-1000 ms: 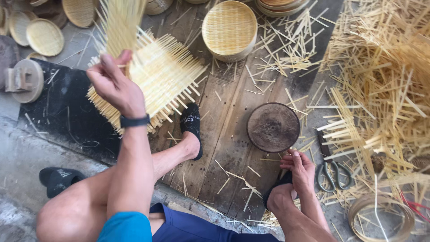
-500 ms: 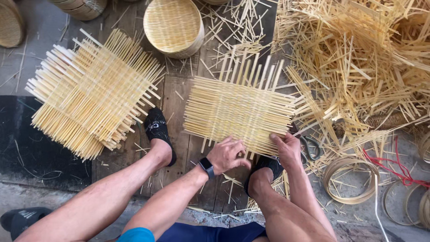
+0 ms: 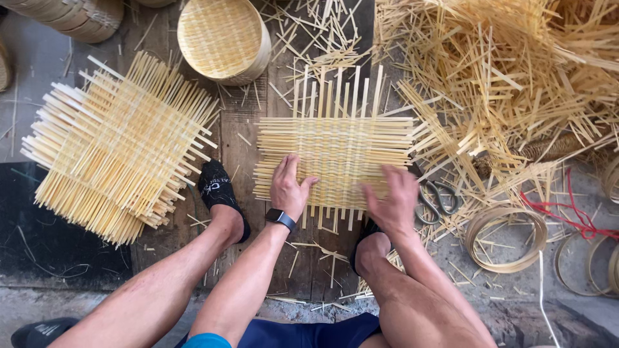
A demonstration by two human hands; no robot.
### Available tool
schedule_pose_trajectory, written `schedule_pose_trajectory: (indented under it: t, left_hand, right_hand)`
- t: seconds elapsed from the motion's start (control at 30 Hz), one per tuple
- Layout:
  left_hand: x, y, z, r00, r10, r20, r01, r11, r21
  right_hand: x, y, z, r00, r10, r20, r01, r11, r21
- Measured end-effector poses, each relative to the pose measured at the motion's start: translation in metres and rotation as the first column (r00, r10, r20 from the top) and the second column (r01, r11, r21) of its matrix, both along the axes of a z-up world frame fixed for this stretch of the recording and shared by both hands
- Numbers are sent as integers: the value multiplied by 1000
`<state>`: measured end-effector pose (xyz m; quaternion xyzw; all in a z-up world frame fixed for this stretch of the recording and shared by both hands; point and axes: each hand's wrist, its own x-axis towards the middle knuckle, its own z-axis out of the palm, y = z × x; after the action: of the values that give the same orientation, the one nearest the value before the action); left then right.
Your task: The person weaves thin bamboo strips into a flat square base, places a circular wooden mold on top, and uses shears to trim the excess strips around the mold.
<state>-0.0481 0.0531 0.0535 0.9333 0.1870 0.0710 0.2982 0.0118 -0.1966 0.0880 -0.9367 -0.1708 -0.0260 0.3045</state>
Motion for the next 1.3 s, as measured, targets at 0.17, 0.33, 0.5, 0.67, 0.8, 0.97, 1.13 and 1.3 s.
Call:
schedule_pose_trajectory:
  t: [0.17,0.33,0.5,0.67,0.8,0.97,1.13,1.3]
  left_hand:
    - [1,-3,2,998,63,31,-62,997,-47]
    - [2,-2,1,997,58,57,-56,998,-43]
    - [-2,-7,4,994,42,103,-38,998,-43]
    - [6,-5,5,996,54,70,-50,997,-61]
    - [7,-3,8,1000,14,1,-14,998,-59]
    - [13,-4,13,928,-367,-70,374,910,180]
    - [27,-6,29,697,-615,-367,670,742,28]
    - [29,-13,37,717,-590,-371,659,747,85]
  right_hand:
    - [-2,21,-15,999,12,-46,-13,1000,-14]
    - [-1,22,-9,999,8,-41,-10,999,-51]
    - [-5,17,-7,999,-24,32,26,996,-82]
    - [-2,18,-10,999,0,-44,-4,995,-95]
    - [-1,18,-8,997,6,-71,-12,996,-90]
    - [-1,20,-4,999,13,-41,-16,996,-83]
    - [-1,16,-1,999,-5,-37,6,1000,26]
    - [-9,-34,-14,988,-134,-75,150,947,284]
